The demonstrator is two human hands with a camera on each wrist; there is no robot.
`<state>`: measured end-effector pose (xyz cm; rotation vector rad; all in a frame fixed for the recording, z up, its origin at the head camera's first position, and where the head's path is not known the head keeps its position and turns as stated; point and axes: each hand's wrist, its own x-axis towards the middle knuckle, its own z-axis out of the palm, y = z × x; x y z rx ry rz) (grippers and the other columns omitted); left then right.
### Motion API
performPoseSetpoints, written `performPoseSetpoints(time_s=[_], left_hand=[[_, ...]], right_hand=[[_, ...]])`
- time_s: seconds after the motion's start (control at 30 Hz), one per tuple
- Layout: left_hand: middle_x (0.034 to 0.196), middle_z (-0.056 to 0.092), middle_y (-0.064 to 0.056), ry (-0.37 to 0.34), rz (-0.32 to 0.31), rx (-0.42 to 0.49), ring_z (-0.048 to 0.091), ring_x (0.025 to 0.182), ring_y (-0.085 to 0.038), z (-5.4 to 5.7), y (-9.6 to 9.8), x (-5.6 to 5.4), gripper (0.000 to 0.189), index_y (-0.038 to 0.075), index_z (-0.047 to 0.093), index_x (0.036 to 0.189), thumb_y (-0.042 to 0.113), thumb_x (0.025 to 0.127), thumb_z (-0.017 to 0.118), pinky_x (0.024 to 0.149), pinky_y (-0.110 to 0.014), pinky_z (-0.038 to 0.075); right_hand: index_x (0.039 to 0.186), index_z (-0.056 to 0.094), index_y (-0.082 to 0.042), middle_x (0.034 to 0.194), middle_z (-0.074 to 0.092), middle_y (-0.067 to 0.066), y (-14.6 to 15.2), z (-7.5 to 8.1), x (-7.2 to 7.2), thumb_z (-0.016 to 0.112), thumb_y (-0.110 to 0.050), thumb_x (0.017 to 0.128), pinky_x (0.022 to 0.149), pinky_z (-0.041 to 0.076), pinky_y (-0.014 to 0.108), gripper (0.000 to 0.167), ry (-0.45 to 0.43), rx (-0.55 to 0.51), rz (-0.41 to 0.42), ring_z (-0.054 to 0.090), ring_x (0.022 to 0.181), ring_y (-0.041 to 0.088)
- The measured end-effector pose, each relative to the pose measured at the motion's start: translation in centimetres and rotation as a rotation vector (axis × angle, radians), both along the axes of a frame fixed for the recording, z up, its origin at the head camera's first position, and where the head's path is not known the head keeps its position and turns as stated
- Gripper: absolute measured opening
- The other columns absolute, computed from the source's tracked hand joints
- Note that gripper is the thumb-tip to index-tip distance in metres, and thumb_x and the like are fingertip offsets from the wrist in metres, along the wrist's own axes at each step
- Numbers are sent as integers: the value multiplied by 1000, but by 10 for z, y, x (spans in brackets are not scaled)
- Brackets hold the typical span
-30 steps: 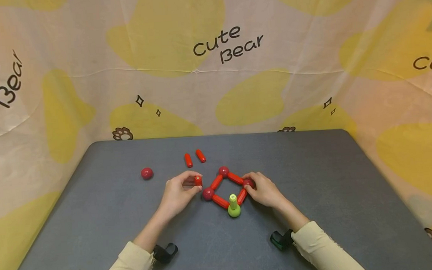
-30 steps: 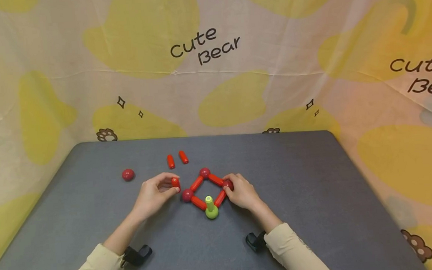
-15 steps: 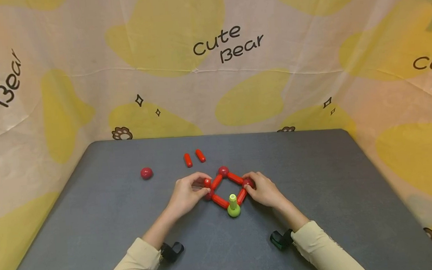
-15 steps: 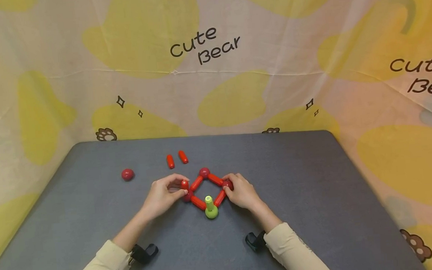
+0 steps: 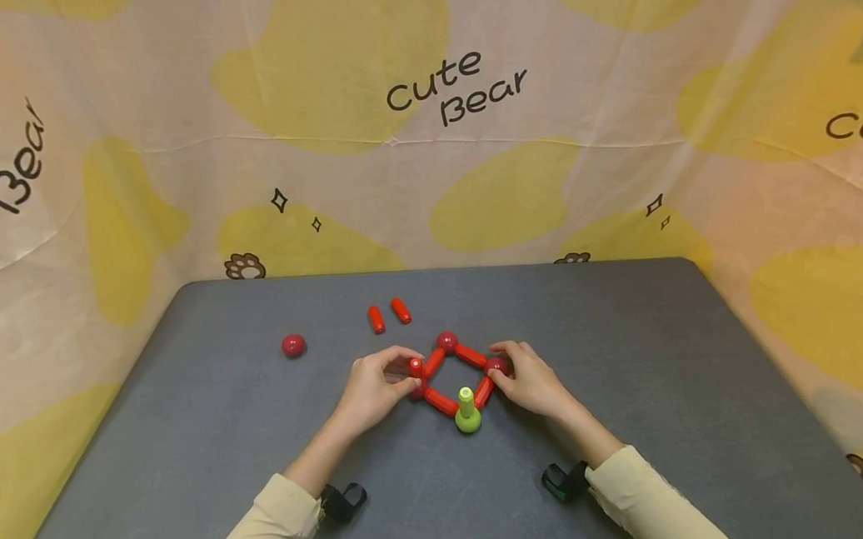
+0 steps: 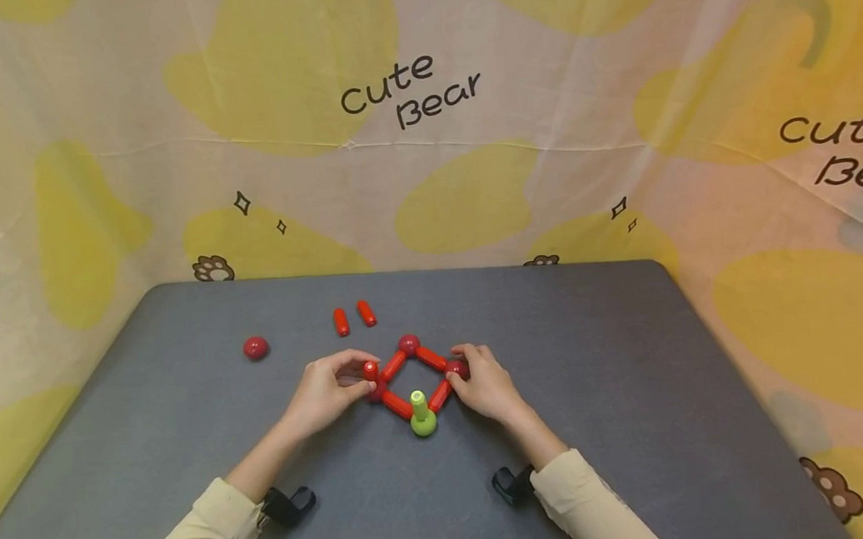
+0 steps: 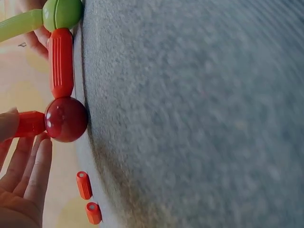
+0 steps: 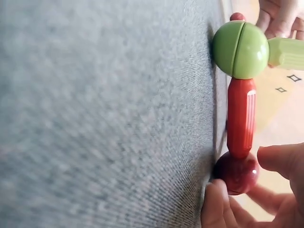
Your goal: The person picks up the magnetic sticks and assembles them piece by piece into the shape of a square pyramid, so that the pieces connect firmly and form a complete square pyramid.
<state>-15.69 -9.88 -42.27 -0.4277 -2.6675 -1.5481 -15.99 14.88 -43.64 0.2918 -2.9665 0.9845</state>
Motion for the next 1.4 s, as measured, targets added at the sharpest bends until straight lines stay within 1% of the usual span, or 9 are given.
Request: performPoseSetpoints(time_s=[0.13, 0.33, 0.53, 0.67, 0.77, 0.9, 1.13, 1.23, 1.4], left_hand=[[90, 69, -1, -40, -1, -23, 66, 82, -14, 0, -7, 1, 27, 13, 68, 97, 1, 73, 73, 71, -25, 53], [95, 69, -4, -91, 3, -81, 66, 82, -14, -3, -19, -2, 27, 13, 69, 98, 3, 73, 73, 70, -27, 53], [97, 69, -5, -119, -16, -105, 67, 82, -15, -6, -20, -7, 26, 11, 69, 98, 6, 73, 74, 70, -27, 52], [96, 69, -4, -136, -50, -117, 67, 82, -15, -8, -16, -9, 26, 12, 69, 99, 7, 74, 74, 70, -27, 52], [95, 68, -4, -134, -71, -140, 66, 81, -14, -11, -14, -10, 27, 11, 68, 100, 8, 73, 75, 69, -27, 52], [92, 66, -3, -121, -78, -172, 65, 76, -11, -12, -11, -8, 25, 11, 68, 96, 8, 72, 76, 65, -25, 51], [86, 63, -2, -83, -136, -198, 61, 66, -7, -10, -8, 3, 24, 9, 68, 94, 9, 71, 77, 57, -21, 48], [83, 63, -1, -64, -170, -208, 61, 64, -6, -10, -7, 7, 24, 9, 67, 93, 10, 71, 77, 57, -20, 47], [79, 64, 1, -57, -216, -215, 61, 63, -5, -10, -5, 14, 22, 10, 66, 91, 10, 72, 76, 59, -20, 48]], right_hand=[[117, 56, -6, 107, 57, 14, 3, 2, 9, 66, -18, 83, 62, 44, 31, 38, 9, -33, -57, 54, 71, 13], [114, 56, -4, 100, 60, 11, 4, 7, 31, 68, -16, 81, 63, 46, 30, 37, 5, -59, -77, 57, 68, 10], [118, 55, -1, 99, 63, 7, -3, 11, 53, 69, -17, 79, 62, 46, 27, 44, -65, -42, -41, 56, 67, 5], [122, 52, 2, 104, 63, 8, -9, 11, 59, 70, -19, 78, 62, 46, 24, 51, -119, -62, 11, 56, 68, 3], [126, 50, 3, 108, 61, 8, -13, 11, 59, 71, -21, 78, 62, 45, 23, 58, -136, -59, 25, 56, 69, 3], [130, 46, 2, 109, 58, 7, -15, 9, 54, 72, -22, 76, 62, 43, 24, 64, -128, -36, 26, 54, 73, 7], [133, 42, 3, 104, 54, 10, -19, 7, 43, 75, -24, 74, 60, 42, 25, 72, -97, 0, 54, 50, 71, 9], [134, 43, 2, 102, 53, 10, -19, 6, 38, 75, -24, 75, 59, 42, 26, 72, -93, 25, 54, 48, 70, 11], [131, 47, -1, 107, 57, 13, -18, 5, 29, 73, -19, 76, 70, 48, 38, 64, -43, 57, 79, 54, 81, 19]])
